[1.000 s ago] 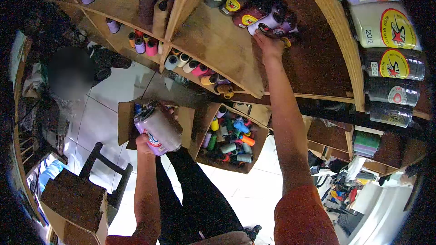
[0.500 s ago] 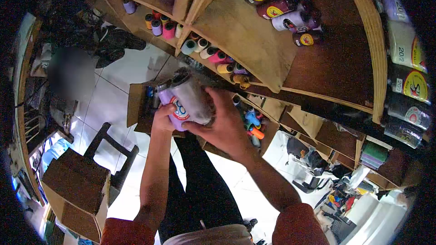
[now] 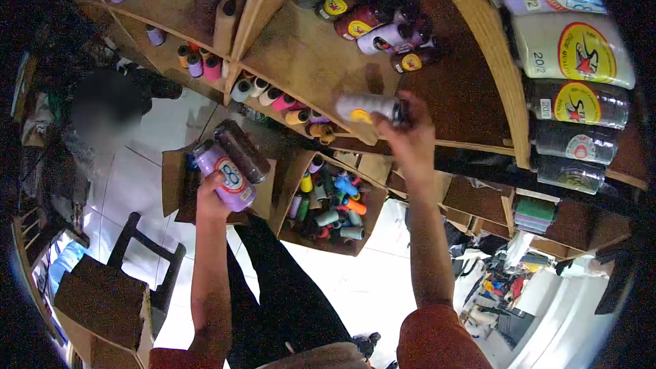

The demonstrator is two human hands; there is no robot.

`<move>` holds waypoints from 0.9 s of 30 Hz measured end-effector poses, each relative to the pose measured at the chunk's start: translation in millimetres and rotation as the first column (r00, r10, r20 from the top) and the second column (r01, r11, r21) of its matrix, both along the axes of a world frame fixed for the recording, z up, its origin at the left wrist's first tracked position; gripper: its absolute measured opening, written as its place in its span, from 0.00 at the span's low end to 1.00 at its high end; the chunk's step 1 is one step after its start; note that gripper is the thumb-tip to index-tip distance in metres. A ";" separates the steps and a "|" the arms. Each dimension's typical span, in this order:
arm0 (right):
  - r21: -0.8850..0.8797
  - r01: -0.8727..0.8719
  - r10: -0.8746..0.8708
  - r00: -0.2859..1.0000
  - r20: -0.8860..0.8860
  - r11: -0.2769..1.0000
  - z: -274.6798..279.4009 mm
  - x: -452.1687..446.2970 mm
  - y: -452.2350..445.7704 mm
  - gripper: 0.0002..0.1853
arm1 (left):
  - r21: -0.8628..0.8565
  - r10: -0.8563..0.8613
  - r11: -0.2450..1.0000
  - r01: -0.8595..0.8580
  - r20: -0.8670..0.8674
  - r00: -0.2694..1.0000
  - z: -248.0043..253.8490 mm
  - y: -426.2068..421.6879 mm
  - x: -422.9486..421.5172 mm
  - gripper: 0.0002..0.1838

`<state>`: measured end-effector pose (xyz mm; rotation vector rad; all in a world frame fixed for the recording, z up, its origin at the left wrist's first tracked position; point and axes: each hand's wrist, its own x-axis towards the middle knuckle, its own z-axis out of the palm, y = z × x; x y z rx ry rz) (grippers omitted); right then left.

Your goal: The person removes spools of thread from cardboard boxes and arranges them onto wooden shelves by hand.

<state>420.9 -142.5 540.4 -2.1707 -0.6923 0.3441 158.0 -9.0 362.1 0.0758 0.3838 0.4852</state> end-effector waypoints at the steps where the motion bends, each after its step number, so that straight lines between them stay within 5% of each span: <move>1: -0.017 0.020 -0.019 0.998 0.068 1.000 1.1 18.7 -1.1 0.26 | -0.004 0.000 1.000 0.000 0.011 1.000 -1.7 1.9 -0.9 0.31; 3: -0.325 0.065 0.022 0.966 0.258 0.943 12.2 55.0 5.6 0.26 | -0.008 -0.004 1.000 0.004 0.026 1.000 -4.3 5.5 -4.3 0.32; 9: -0.087 -0.048 0.066 0.974 0.217 0.995 -7.8 136.6 22.7 0.22 | 0.063 -0.018 0.998 0.020 -0.018 1.000 0.4 14.0 -9.8 0.36; 12: 0.013 -0.109 0.109 0.994 -0.011 0.994 -21.1 172.8 27.0 0.23 | 0.109 0.005 0.994 -0.008 0.027 1.000 16.9 18.9 -4.4 0.39; 18: -0.171 -0.094 0.126 0.975 0.185 0.981 -30.7 182.4 28.3 0.24 | 0.106 -0.005 0.994 0.006 -0.008 1.000 9.0 17.0 -9.7 0.40; 20: 0.046 -0.218 0.212 0.971 0.112 0.975 -47.2 197.3 21.4 0.25 | 0.092 -0.004 0.996 0.005 -0.011 1.000 9.5 15.7 -7.7 0.40; 23: 0.277 -0.115 0.149 0.983 -0.104 0.954 -66.4 229.6 7.5 0.27 | 0.090 -0.015 0.996 0.016 -0.004 1.000 3.5 14.4 -8.1 0.39; 25: 0.241 -0.037 0.063 0.993 -0.101 0.970 -67.7 225.9 7.9 0.26 | 0.131 -0.047 0.990 0.054 -0.061 0.997 2.5 14.1 -8.5 0.46; 27: 0.063 -0.039 0.032 0.994 0.106 0.997 -62.8 209.3 12.7 0.25 | 0.109 -0.069 0.991 0.073 -0.040 0.997 -1.9 12.2 -8.5 0.46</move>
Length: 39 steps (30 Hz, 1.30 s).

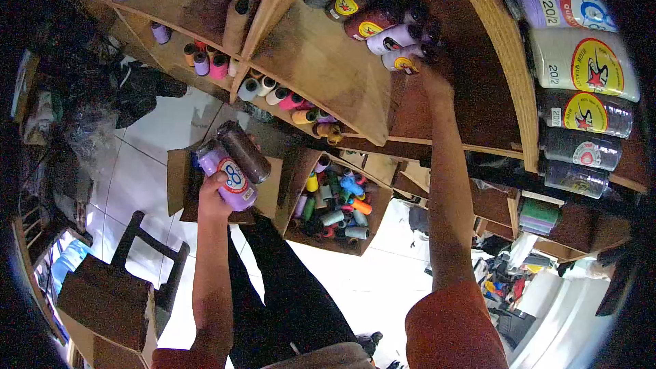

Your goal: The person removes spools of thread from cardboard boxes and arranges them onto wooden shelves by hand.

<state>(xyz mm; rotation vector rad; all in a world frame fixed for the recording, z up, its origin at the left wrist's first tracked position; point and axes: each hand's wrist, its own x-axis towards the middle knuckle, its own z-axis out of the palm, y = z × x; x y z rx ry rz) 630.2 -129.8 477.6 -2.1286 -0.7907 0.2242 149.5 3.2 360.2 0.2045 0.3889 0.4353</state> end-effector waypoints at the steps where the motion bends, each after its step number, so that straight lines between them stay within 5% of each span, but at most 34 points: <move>1: -0.088 0.019 -0.009 0.994 0.111 0.996 7.1 -13.8 5.1 0.25 | -0.009 -0.009 1.000 0.009 0.012 1.000 -3.8 -0.4 1.3 0.46; 3: -0.280 0.062 0.033 0.946 0.322 0.958 29.3 -54.1 15.4 0.25 | 0.008 -0.030 1.000 0.029 0.032 0.999 -5.9 0.6 2.2 0.45; 7: -0.429 0.170 -0.038 0.954 0.299 0.887 17.9 -42.9 -9.4 0.25 | -0.077 0.026 0.997 -0.014 0.155 0.988 16.4 4.3 13.1 0.37; 9: -0.535 0.275 -0.029 0.906 0.422 0.799 64.2 -140.6 20.6 0.22 | -0.092 -0.010 0.995 0.025 0.156 0.988 9.0 1.7 13.7 0.38; 11: -0.321 -0.079 0.031 0.988 -0.153 0.944 55.4 -204.6 20.9 0.20 | -0.108 -0.016 0.994 0.032 0.138 0.990 13.3 -0.2 14.6 0.37; 13: -0.215 -0.264 0.111 0.836 -0.538 0.940 53.8 -267.3 42.3 0.25 | -0.123 -0.046 0.991 0.058 0.097 0.994 9.9 -2.4 14.0 0.36; 16: -0.197 -0.410 0.264 0.819 -0.510 0.891 30.0 -305.8 50.5 0.31 | -0.044 -0.150 0.987 0.153 0.073 0.986 34.7 -1.1 22.5 0.37; 19: -0.354 -0.453 0.361 0.884 -0.295 0.818 33.6 -305.7 53.5 0.36 | -0.056 -0.116 0.992 0.116 0.012 0.993 45.7 -8.0 25.8 0.33; 20: -0.310 -0.462 0.346 0.866 -0.362 0.831 23.6 -298.2 45.9 0.37 | -0.126 -0.110 0.986 0.110 0.012 0.994 51.7 -8.5 22.4 0.42; 24: -0.138 -0.305 0.185 0.819 -0.542 0.942 24.6 -292.7 37.4 0.35 | 0.087 -0.096 0.992 0.093 0.035 0.995 62.5 -7.3 28.5 0.43; 25: -0.164 -0.302 0.201 0.869 -0.453 0.939 20.3 -293.9 36.8 0.35 | 0.151 -0.098 0.984 0.092 0.032 0.995 64.7 -6.3 34.2 0.43; 27: -0.217 -0.288 0.227 0.937 -0.266 0.933 10.5 -295.5 31.2 0.35 | 0.190 -0.218 0.958 0.213 0.003 0.976 74.7 -2.3 31.8 0.41; 31: -0.343 -0.222 0.106 0.940 -0.325 0.913 12.0 -295.4 29.6 0.31 | 0.258 -0.502 0.819 0.512 -0.107 0.858 85.9 9.6 31.0 0.44; 36: -0.354 -0.318 0.176 0.909 -0.379 0.880 21.0 -265.3 24.7 0.28 | 0.345 -0.402 0.871 0.349 0.093 0.911 81.2 -7.3 31.9 0.53; 39: -0.359 -0.189 0.132 0.975 -0.178 0.914 53.3 -233.1 16.3 0.25 | 0.426 -0.430 0.838 0.342 0.129 0.894 79.3 -4.9 34.6 0.56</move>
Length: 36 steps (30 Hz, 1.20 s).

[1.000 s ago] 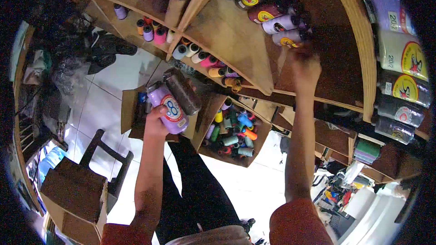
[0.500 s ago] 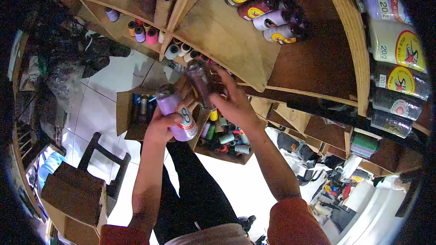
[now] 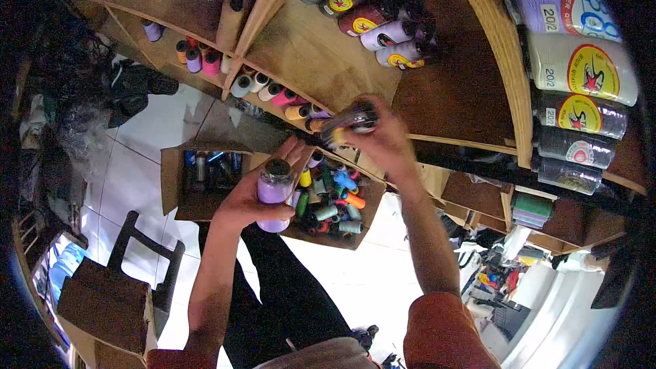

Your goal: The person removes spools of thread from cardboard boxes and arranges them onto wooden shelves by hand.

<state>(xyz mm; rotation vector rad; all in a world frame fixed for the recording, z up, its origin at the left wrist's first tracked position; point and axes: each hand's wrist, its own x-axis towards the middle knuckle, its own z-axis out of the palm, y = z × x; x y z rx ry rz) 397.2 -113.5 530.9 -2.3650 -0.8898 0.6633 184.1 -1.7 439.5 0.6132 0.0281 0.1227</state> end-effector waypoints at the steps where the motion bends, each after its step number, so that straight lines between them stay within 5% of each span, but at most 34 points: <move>1: -0.059 -0.029 0.032 0.998 0.052 0.998 13.5 19.7 -6.2 0.25 | 0.073 0.013 0.997 -0.013 0.000 1.000 -4.4 -0.8 0.3 0.56; 4: -0.167 -0.037 0.081 0.961 0.264 0.985 47.6 60.2 -5.9 0.26 | 0.110 0.046 0.993 -0.046 0.005 0.999 -11.9 1.1 -1.6 0.55; 8: -0.010 0.048 -0.045 0.979 0.199 0.999 52.8 109.2 -6.1 0.36 | 0.012 0.057 0.998 -0.057 -0.012 0.998 -7.8 7.8 -5.0 0.50; 12: 0.039 -0.065 0.053 0.963 0.265 0.997 16.4 165.2 -17.9 0.42 | 0.091 0.096 0.991 -0.096 0.006 0.995 -13.7 10.1 -7.6 0.50; 16: -0.135 -0.101 0.155 0.858 0.490 0.986 -0.8 187.9 -23.9 0.45 | 0.048 0.089 0.995 -0.087 -0.043 0.995 -12.0 16.2 -19.7 0.51; 19: -0.523 -0.120 0.536 0.252 0.806 0.844 -11.7 196.6 -33.3 0.44 | 0.004 0.096 0.995 -0.096 -0.059 0.994 -17.5 16.3 -24.6 0.51; 21: -0.703 0.035 0.689 -0.241 0.684 0.710 -16.3 197.9 -33.5 0.43 | 0.068 0.124 0.990 -0.120 -0.048 0.991 -21.5 16.9 -24.0 0.52; 23: -0.657 0.053 0.659 -0.046 0.751 0.752 -14.0 195.6 -31.0 0.41 | 0.005 0.105 0.994 -0.105 -0.060 0.993 -17.5 17.3 -25.0 0.51; 24: -0.525 0.023 0.478 0.384 0.790 0.850 -2.6 184.9 -21.1 0.39 | -0.027 0.096 0.995 -0.098 -0.067 0.993 -14.6 17.3 -25.4 0.50; 26: -0.423 0.069 0.266 0.684 0.680 0.903 1.6 182.5 -18.3 0.36 | -0.041 0.135 0.990 -0.138 -0.069 0.988 -14.6 14.4 -22.9 0.47; 28: -0.507 0.087 0.375 0.569 0.732 0.857 -15.1 206.3 -41.1 0.34 | -0.026 0.107 0.993 -0.113 -0.161 0.981 -14.1 14.3 -23.9 0.42; 31: -0.624 0.061 0.625 -0.153 0.765 0.779 -40.5 247.8 -60.8 0.35 | 0.054 0.037 0.998 -0.019 -0.361 0.932 -16.0 17.5 -26.8 0.32; 33: -0.509 -0.065 0.513 0.068 0.856 0.858 -33.3 238.0 -59.0 0.35 | 0.143 0.075 0.990 -0.018 -0.401 0.913 -23.8 14.4 -24.4 0.26; 36: -0.354 -0.093 0.327 0.645 0.691 0.931 14.4 154.9 -23.3 0.32 | 0.359 0.208 0.932 -0.055 -0.403 0.891 -12.2 15.6 -16.5 0.26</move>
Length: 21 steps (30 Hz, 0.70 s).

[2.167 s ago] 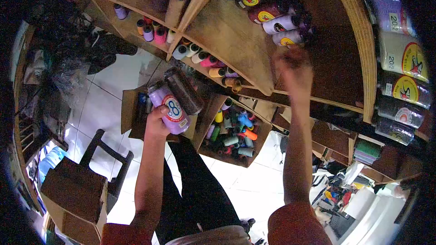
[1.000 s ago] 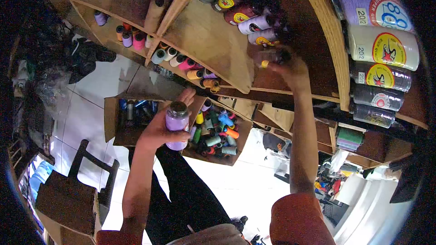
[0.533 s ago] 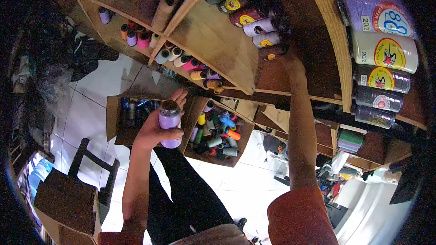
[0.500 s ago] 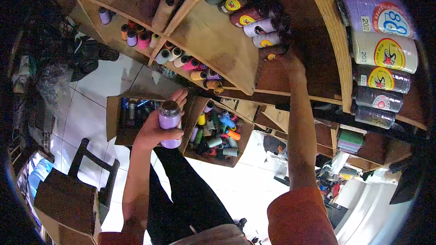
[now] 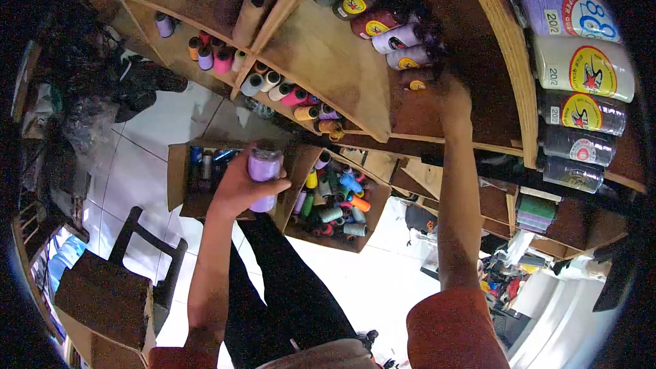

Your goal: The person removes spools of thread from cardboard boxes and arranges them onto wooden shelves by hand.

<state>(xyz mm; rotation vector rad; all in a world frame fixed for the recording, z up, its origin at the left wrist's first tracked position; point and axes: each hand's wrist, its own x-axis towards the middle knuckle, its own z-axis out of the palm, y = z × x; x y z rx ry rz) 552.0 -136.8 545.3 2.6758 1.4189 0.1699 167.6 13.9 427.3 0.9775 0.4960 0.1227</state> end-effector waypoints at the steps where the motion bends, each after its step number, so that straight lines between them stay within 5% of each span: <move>1: 0.006 0.107 -0.103 0.968 -0.229 0.994 19.9 -41.9 20.7 0.31 | 0.151 -0.005 0.989 0.007 -0.015 1.000 8.2 2.6 3.2 0.26; 3: -0.084 0.237 -0.229 0.697 -0.679 0.968 47.3 -124.8 66.7 0.30 | 0.439 -0.005 0.898 0.021 -0.036 0.999 27.3 7.3 15.0 0.27; 5: -0.189 0.224 -0.274 0.461 -0.844 0.956 48.6 -179.6 77.0 0.29 | 0.594 -0.003 0.801 0.081 -0.131 0.991 38.3 4.3 32.2 0.28; 7: -0.171 0.029 -0.164 0.477 -0.864 0.985 48.2 -205.7 85.5 0.27 | 0.741 0.055 0.671 0.026 -0.085 0.995 46.3 1.2 48.2 0.30; 10: 0.019 0.024 0.001 0.584 -0.812 1.000 34.5 -202.5 85.4 0.28 | 0.744 0.053 0.665 0.064 -0.132 0.990 61.9 10.6 62.4 0.30; 11: 0.062 0.120 0.001 0.455 -0.890 0.991 38.4 -199.9 86.8 0.26 | 0.674 0.076 0.739 -0.003 -0.078 0.994 65.6 14.7 62.9 0.36; 14: 0.060 0.108 -0.006 0.530 -0.848 0.992 54.9 -172.3 90.6 0.25 | 0.711 0.103 0.695 -0.108 0.050 0.993 51.8 29.3 58.9 0.40; 17: 0.259 0.055 0.198 0.500 -0.843 0.964 64.2 -147.1 98.1 0.25 | 0.631 0.110 0.765 -0.132 0.075 0.991 15.9 36.0 47.9 0.38; 21: 0.291 -0.105 0.278 0.700 -0.658 0.951 62.5 -120.1 118.8 0.22 | 0.563 0.114 0.821 -0.094 0.000 0.993 0.1 29.2 33.7 0.38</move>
